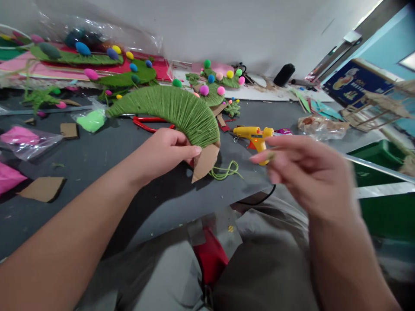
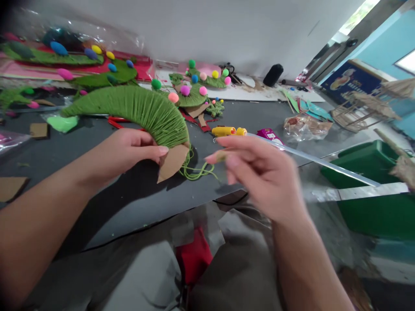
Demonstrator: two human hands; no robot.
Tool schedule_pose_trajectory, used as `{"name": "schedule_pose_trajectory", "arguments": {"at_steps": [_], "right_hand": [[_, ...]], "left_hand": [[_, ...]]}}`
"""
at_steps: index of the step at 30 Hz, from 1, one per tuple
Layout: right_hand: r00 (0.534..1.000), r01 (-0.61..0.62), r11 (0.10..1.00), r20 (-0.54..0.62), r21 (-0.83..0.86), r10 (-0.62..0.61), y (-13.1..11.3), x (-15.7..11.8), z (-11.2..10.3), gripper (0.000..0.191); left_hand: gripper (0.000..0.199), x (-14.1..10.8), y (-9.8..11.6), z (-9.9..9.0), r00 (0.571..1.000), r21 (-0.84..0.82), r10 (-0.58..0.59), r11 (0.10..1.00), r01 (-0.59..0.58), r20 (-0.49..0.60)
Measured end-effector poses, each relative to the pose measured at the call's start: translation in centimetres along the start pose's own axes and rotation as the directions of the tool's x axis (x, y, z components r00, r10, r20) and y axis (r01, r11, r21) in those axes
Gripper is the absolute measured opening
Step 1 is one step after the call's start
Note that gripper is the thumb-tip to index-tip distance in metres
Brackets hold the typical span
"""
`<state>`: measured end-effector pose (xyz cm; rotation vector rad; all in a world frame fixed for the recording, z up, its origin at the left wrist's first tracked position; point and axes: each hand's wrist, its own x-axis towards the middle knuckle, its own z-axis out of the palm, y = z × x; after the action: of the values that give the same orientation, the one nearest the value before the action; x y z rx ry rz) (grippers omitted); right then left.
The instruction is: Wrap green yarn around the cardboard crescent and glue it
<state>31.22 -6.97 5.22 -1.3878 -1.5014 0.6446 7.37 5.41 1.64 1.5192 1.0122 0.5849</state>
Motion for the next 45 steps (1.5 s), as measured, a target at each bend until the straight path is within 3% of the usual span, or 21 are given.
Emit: {"name": "schedule_pose_trajectory", "arguments": {"at_steps": [3,7,13,22,27,30,34,38,45], "right_hand": [[0.988,-0.088,0.996,0.133,0.033,0.082,0.4,-0.1,2.2,0.026],[0.993,-0.014,0.999,0.119,-0.052,0.02,1.0,0.6,3.8,0.008],[0.995,0.07,0.987,0.083,-0.142,-0.058,1.0,0.9,3.9,0.005],[0.997,-0.035,0.999,0.069,0.001,0.035,1.8,1.2,4.9,0.024],[0.996,0.001,0.998,0.093,-0.063,0.005,1.5,0.9,5.1,0.018],[0.999,0.038,0.995,0.038,-0.088,-0.034,1.4,0.6,5.0,0.013],[1.0,0.001,0.992,0.007,-0.126,0.0,1.3,0.5,4.8,0.002],[0.998,-0.057,0.977,0.003,-0.204,0.059,1.1,0.7,4.7,0.013],[0.991,-0.056,0.986,0.114,-0.155,0.074,0.9,0.9,4.7,0.016]], "left_hand": [[0.024,-0.5,0.4,0.0,0.997,0.056,0.05,0.997,-0.053,0.057],[0.024,-0.8,0.7,0.5,0.992,0.063,0.078,0.994,-0.085,0.098],[0.021,-0.7,0.4,1.5,0.987,0.024,0.114,0.993,-0.117,0.11],[0.025,-0.4,-0.1,1.9,0.995,0.057,0.087,0.994,-0.09,0.057],[0.028,-0.2,-0.3,1.8,0.992,0.031,0.107,0.994,-0.109,0.066],[0.026,-0.2,-0.2,1.8,0.994,0.029,0.091,0.995,-0.093,0.062],[0.027,-0.2,-0.1,1.9,0.996,0.076,0.074,0.994,-0.077,0.043],[0.027,-0.4,0.2,2.0,0.997,0.118,0.041,0.992,-0.048,0.061],[0.023,-0.5,0.4,1.8,0.996,0.137,0.044,0.989,-0.055,0.083]]}}
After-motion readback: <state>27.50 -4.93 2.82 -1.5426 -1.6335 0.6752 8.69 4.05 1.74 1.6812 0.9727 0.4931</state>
